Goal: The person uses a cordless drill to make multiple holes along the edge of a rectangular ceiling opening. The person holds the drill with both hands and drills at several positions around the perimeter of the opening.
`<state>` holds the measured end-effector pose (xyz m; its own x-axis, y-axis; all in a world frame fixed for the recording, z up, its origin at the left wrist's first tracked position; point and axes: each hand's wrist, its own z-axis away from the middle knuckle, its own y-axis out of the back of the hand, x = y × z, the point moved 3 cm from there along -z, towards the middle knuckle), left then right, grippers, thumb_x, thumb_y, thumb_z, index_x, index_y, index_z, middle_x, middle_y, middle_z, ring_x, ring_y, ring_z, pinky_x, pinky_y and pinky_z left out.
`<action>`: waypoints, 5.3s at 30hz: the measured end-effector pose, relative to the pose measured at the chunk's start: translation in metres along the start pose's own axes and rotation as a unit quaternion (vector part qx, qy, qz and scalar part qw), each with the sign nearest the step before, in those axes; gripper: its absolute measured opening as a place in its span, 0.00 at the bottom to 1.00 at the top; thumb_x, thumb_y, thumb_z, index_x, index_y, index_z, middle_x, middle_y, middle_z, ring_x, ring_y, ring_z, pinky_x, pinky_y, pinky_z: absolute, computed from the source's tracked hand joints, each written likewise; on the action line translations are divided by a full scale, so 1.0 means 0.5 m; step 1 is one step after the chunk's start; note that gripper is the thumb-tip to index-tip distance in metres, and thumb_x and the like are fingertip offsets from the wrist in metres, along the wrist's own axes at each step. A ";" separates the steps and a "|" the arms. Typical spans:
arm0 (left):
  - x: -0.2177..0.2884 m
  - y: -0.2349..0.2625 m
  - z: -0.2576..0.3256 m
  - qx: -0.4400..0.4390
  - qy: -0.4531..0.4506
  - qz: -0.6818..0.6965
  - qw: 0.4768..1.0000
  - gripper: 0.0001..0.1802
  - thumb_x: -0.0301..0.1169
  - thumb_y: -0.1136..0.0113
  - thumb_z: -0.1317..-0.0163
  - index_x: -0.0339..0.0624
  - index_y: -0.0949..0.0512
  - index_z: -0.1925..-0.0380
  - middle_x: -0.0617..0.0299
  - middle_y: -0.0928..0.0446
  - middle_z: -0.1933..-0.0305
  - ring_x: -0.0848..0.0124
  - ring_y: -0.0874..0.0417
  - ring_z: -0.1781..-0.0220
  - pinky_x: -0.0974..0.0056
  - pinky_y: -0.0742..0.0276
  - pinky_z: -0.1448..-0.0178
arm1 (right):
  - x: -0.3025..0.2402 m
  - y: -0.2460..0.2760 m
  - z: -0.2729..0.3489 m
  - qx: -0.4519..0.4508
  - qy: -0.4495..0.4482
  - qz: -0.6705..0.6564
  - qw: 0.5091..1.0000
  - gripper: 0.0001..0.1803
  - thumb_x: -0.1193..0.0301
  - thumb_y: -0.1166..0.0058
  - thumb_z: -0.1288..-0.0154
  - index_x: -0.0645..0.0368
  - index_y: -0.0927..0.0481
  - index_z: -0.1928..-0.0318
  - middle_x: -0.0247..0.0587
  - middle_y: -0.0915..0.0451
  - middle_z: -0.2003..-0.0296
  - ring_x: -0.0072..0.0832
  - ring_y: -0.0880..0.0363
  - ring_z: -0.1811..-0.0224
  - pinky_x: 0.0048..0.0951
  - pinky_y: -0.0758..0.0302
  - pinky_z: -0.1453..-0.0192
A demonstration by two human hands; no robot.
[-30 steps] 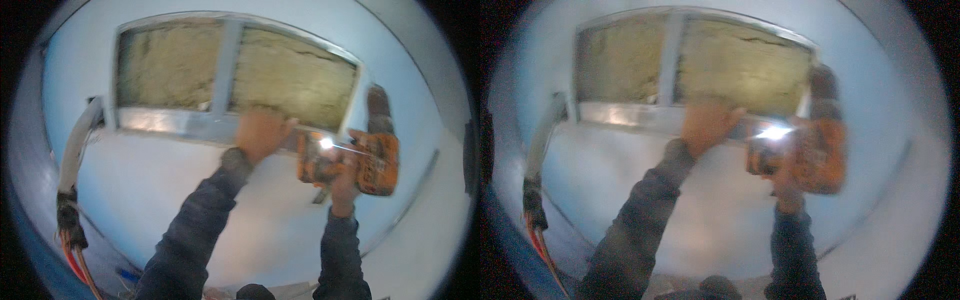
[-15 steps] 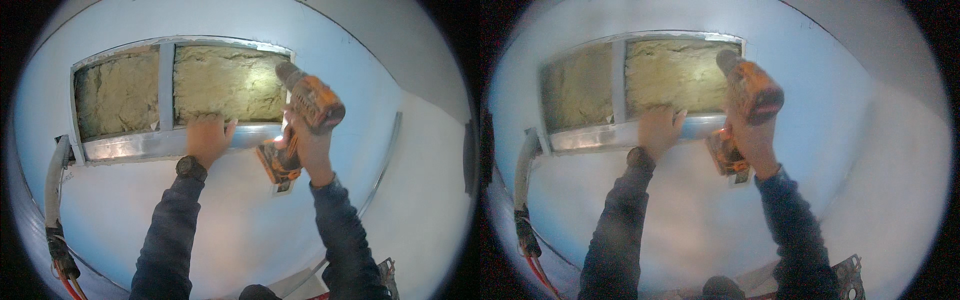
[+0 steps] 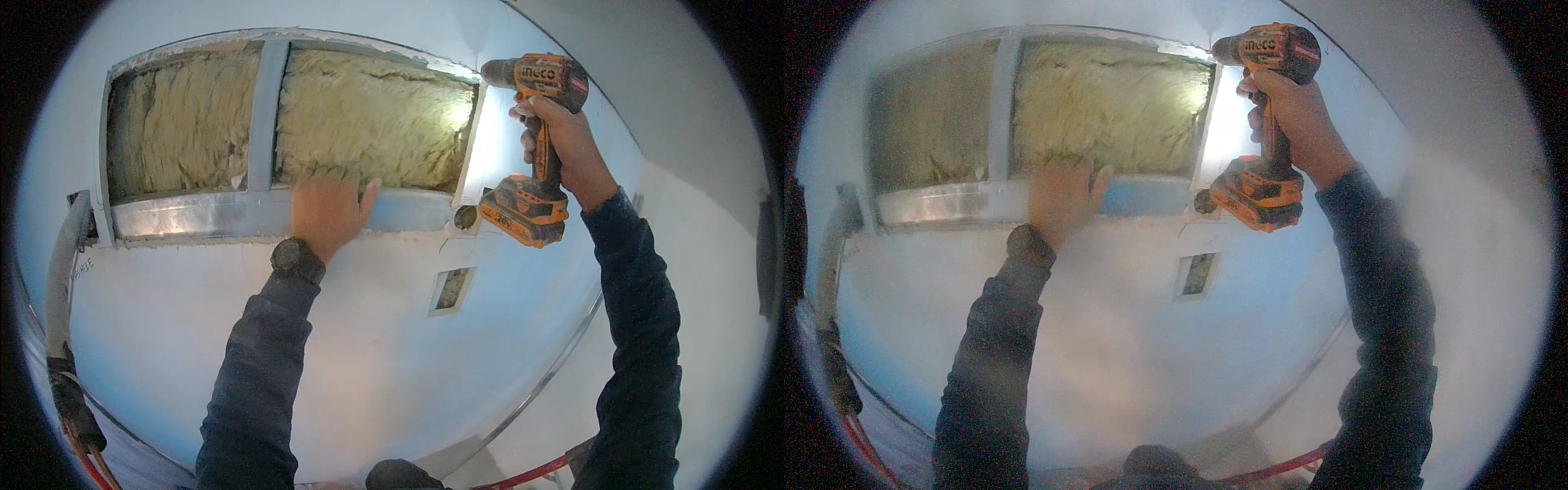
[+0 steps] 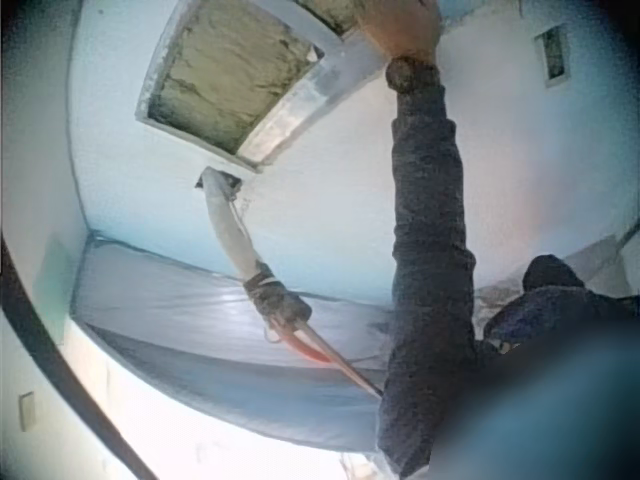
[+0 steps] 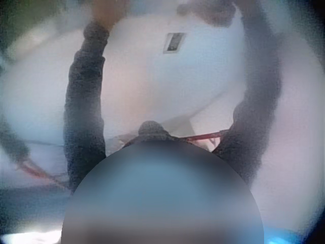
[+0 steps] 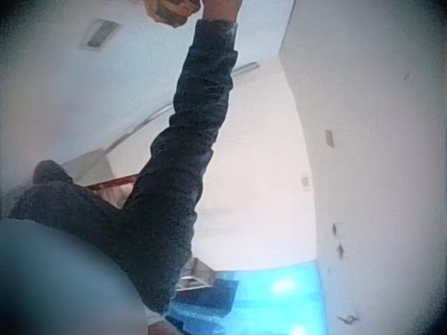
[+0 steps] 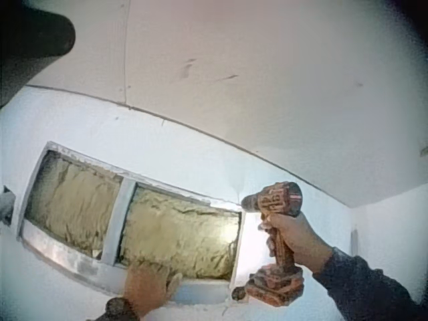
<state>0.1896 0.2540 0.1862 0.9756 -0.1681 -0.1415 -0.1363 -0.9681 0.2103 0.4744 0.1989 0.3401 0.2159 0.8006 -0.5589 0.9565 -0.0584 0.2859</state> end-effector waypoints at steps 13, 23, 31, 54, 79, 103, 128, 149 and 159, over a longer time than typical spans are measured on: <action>0.216 0.006 -0.018 -0.039 0.169 0.663 0.728 0.37 0.60 0.39 0.33 0.31 0.23 0.48 0.44 0.21 0.49 0.59 0.21 0.44 0.53 0.25 0.41 | -0.005 0.019 -0.024 -0.028 -0.016 -0.046 0.998 0.21 0.64 0.41 0.33 0.65 0.25 0.46 0.36 0.21 0.60 0.16 0.23 0.75 0.23 0.19 0.73; 0.419 -0.040 -0.119 -0.041 0.216 0.942 0.256 0.27 0.54 0.44 0.26 0.36 0.22 0.57 0.61 0.17 0.63 0.78 0.15 0.66 0.71 0.17 0.61 | -0.010 0.013 -0.007 -0.014 -0.019 -0.002 1.000 0.20 0.64 0.40 0.34 0.63 0.24 0.47 0.34 0.21 0.62 0.18 0.25 0.75 0.25 0.23 0.72; 0.446 -0.071 -0.143 -0.036 0.289 0.946 0.143 0.22 0.47 0.44 0.26 0.37 0.25 0.55 0.57 0.18 0.61 0.70 0.13 0.63 0.63 0.14 0.58 | -0.017 0.032 -0.017 0.000 -0.027 0.015 1.000 0.18 0.65 0.40 0.35 0.61 0.24 0.50 0.32 0.23 0.64 0.16 0.24 0.75 0.23 0.23 0.72; 0.440 -0.136 -0.146 0.004 0.274 0.940 0.205 0.17 0.39 0.56 0.23 0.36 0.26 0.52 0.54 0.20 0.54 0.67 0.13 0.55 0.62 0.14 0.50 | 0.026 0.032 -0.053 -0.061 0.000 0.026 0.998 0.25 0.66 0.42 0.34 0.67 0.29 0.41 0.31 0.24 0.65 0.15 0.24 0.75 0.22 0.22 0.73; 0.445 -0.123 -0.140 -0.020 0.259 0.941 0.218 0.19 0.39 0.59 0.22 0.34 0.26 0.51 0.54 0.18 0.53 0.66 0.13 0.53 0.61 0.14 0.45 | 0.004 0.037 -0.036 -0.053 -0.016 0.051 0.997 0.23 0.65 0.45 0.32 0.69 0.28 0.43 0.54 0.18 0.51 0.17 0.20 0.73 0.23 0.17 0.73; 0.437 -0.138 -0.147 -0.020 0.243 0.942 0.230 0.20 0.39 0.62 0.21 0.34 0.27 0.50 0.50 0.19 0.51 0.63 0.12 0.50 0.59 0.13 0.45 | 0.007 0.026 -0.047 -0.054 0.015 0.049 0.997 0.23 0.66 0.43 0.33 0.69 0.29 0.45 0.49 0.19 0.54 0.17 0.19 0.75 0.21 0.16 0.74; 0.447 -0.133 -0.159 0.037 0.282 0.942 0.175 0.16 0.39 0.49 0.28 0.35 0.27 0.58 0.60 0.25 0.62 0.72 0.21 0.62 0.62 0.22 0.53 | 0.016 0.035 -0.071 -0.095 0.009 0.042 0.995 0.25 0.64 0.44 0.29 0.69 0.30 0.40 0.35 0.24 0.63 0.15 0.20 0.76 0.20 0.18 0.74; 0.446 -0.127 -0.156 0.034 0.315 0.930 0.188 0.16 0.39 0.52 0.28 0.35 0.25 0.56 0.58 0.22 0.60 0.70 0.17 0.60 0.63 0.18 0.53 | 0.011 0.034 -0.077 -0.102 0.005 0.044 0.994 0.25 0.64 0.41 0.32 0.68 0.28 0.43 0.34 0.24 0.64 0.15 0.19 0.76 0.19 0.16 0.74; 0.444 -0.128 -0.154 0.022 0.314 0.932 0.178 0.17 0.39 0.53 0.27 0.34 0.26 0.55 0.57 0.21 0.59 0.70 0.16 0.60 0.63 0.17 0.53 | 0.015 0.029 -0.077 -0.103 -0.009 0.020 0.994 0.24 0.65 0.41 0.33 0.69 0.28 0.43 0.34 0.25 0.63 0.14 0.21 0.76 0.19 0.17 0.75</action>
<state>0.4280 0.2932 0.2160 -0.9476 -0.1640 0.2742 -0.3120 0.6597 -0.6837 0.4823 0.2273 0.3700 0.2578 0.7895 -0.5570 0.8873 0.0347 0.4599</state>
